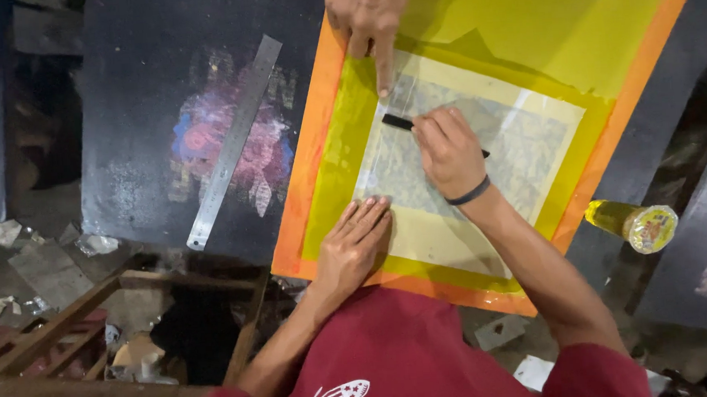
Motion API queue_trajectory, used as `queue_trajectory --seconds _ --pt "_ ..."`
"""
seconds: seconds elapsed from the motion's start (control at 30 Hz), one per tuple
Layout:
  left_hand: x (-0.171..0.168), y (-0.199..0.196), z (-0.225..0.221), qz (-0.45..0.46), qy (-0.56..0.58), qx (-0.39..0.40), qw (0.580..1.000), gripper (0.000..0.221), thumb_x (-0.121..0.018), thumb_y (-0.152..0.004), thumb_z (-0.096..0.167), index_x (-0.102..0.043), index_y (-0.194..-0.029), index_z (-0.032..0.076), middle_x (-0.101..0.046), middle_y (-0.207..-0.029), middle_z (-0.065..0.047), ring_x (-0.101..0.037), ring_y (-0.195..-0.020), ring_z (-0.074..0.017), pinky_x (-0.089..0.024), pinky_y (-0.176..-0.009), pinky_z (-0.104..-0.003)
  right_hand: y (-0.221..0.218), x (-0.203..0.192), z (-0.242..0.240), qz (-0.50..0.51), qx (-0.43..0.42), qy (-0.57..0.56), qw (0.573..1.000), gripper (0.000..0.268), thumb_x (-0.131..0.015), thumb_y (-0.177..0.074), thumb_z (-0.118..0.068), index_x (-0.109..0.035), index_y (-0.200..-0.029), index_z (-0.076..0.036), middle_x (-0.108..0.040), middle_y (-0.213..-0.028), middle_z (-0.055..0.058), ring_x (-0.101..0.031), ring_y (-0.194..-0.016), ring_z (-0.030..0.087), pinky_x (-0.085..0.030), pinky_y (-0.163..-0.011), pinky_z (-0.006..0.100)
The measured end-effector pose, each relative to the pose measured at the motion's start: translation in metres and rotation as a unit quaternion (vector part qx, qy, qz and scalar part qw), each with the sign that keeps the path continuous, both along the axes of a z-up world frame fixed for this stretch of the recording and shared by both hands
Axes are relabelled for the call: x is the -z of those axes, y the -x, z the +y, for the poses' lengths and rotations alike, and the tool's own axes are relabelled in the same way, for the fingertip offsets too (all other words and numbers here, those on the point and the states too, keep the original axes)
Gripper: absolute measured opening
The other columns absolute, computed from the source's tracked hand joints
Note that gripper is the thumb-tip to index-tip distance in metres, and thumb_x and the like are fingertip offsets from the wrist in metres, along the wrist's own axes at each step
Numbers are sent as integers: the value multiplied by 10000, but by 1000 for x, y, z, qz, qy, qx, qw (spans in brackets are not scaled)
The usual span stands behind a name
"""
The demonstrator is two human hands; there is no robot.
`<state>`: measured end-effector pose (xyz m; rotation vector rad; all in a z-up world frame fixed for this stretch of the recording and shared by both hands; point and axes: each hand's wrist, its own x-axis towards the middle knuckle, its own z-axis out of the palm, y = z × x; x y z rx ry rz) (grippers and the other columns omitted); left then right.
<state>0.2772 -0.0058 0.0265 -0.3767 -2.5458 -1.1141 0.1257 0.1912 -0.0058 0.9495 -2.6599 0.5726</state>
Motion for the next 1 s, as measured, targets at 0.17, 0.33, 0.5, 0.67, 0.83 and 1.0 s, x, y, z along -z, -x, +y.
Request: queue_trajectory --seconds 0.17,0.33,0.5,0.67,0.83,1.0 --pt "4 0 -1 32 -1 20 999 198 -633 -971 96 -776 -1108 81 -731 -1302 -108 -708 -1192 -267 -501 -1099 -429 2 -18 -5 -16 10 -7 1000 171 -557 -1090 -110 -647 -990 -5 -532 -847 76 -601 -801 285 -510 -784 384" --pt "3 -2 -1 35 1 16 999 189 -676 -923 54 -792 -1070 75 -752 -1257 -107 -718 -1162 -282 -495 -1098 -437 3 -7 -3 11 3 3 1000 192 -567 -1071 -102 -627 -916 -5 -502 -800 62 -586 -715 256 -497 -733 350" --pt "8 -10 -7 32 -19 60 998 236 -604 -965 29 -750 -1151 32 -684 -1340 -142 -662 -1239 -334 -467 -1132 -488 2 -2 -2 -16 -20 25 999 72 -530 -964 -22 -560 -907 11 -495 -821 142 -525 -769 356 -464 -752 447" --pt "8 -9 -9 20 -37 104 994 292 -552 -981 1 -703 -1231 -1 -622 -1424 -168 -604 -1321 -379 -432 -1156 -513 7 5 1 -21 -69 34 997 115 -459 -790 38 -498 -893 4 -486 -855 196 -437 -760 373 -388 -757 463" --pt "10 -11 -7 22 -24 82 996 307 -567 -957 62 -724 -1221 49 -637 -1423 -102 -611 -1319 -314 -445 -1143 -465 7 24 4 -18 -21 21 999 126 -525 -1042 -48 -605 -968 16 -590 -943 170 -521 -840 345 -466 -768 439" --pt "25 -12 -7 23 -3 86 996 360 -529 -946 -1 -710 -1253 54 -627 -1440 -82 -594 -1335 -318 -434 -1147 -467 8 20 3 -14 -21 21 999 127 -539 -1002 -3 -545 -875 -8 -554 -892 167 -499 -812 343 -452 -751 437"
